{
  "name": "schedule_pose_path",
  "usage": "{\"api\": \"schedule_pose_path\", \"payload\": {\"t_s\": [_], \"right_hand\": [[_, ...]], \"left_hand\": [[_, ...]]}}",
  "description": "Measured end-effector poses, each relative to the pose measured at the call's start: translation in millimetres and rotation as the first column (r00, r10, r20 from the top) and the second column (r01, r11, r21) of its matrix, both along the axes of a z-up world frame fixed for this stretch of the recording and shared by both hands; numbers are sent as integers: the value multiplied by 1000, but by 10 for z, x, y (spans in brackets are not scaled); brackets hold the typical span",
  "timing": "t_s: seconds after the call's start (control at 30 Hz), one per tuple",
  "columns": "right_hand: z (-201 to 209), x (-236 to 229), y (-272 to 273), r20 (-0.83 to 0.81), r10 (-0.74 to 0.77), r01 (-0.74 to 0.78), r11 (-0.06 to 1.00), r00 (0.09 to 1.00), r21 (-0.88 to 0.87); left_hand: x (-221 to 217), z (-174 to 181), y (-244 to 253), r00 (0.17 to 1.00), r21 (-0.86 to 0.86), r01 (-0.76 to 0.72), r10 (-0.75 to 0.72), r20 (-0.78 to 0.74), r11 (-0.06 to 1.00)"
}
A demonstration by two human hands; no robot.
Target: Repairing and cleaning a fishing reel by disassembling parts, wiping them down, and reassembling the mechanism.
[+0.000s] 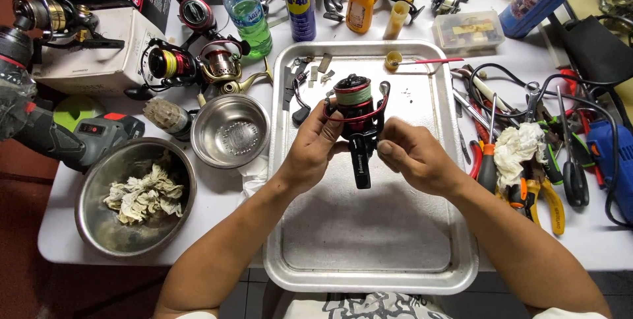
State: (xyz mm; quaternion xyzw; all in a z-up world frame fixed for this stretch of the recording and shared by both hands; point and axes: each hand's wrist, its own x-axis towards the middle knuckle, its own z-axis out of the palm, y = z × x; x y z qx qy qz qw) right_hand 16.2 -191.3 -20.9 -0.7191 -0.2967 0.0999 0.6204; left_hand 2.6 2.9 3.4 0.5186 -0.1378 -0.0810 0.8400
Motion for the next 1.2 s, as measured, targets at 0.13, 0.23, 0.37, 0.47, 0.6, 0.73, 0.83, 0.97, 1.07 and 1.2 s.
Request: {"api": "schedule_pose_path", "payload": {"t_s": [0.13, 0.23, 0.37, 0.47, 0.6, 0.73, 0.83, 0.97, 1.07, 1.2], "right_hand": [[116, -25, 53, 14, 58, -59, 998, 998, 17], [125, 0, 26, 28, 71, -72, 997, 997, 26], [124, 24, -6, -58, 102, -90, 979, 993, 181], [99, 52, -14, -155, 197, -131, 925, 968, 356], [165, -6, -5, -338, 385, -119, 792, 859, 599], [141, 30, 6, -325, 531, -198, 707, 783, 679], [106, 35, 5, -266, 576, -259, 670, 773, 696], [130, 12, -6, -295, 509, -227, 733, 809, 642], [150, 31, -32, -323, 331, -158, 873, 887, 461], [255, 109, 13, -307, 25, -1, 997, 951, 81]], "left_hand": [[22, -62, -3, 1000, -29, -2, 2, -16, 1000], [13, -34, 8, 999, -59, -26, 24, -33, 998], [-29, 82, 2, 996, -147, -60, 49, -76, 987], [-8, 121, 19, 992, -242, -49, 18, -127, 969], [13, 92, 37, 970, -366, -97, 5, -244, 926], [65, 23, 90, 963, -368, -105, 3, -269, 924], [71, 1, 112, 961, -384, -102, -9, -277, 918], [74, 13, 142, 961, -398, -132, 19, -276, 908], [90, 80, 256, 959, -365, -201, 108, -260, 909], [106, 154, 442, 929, -365, -330, 230, -291, 871]]}}
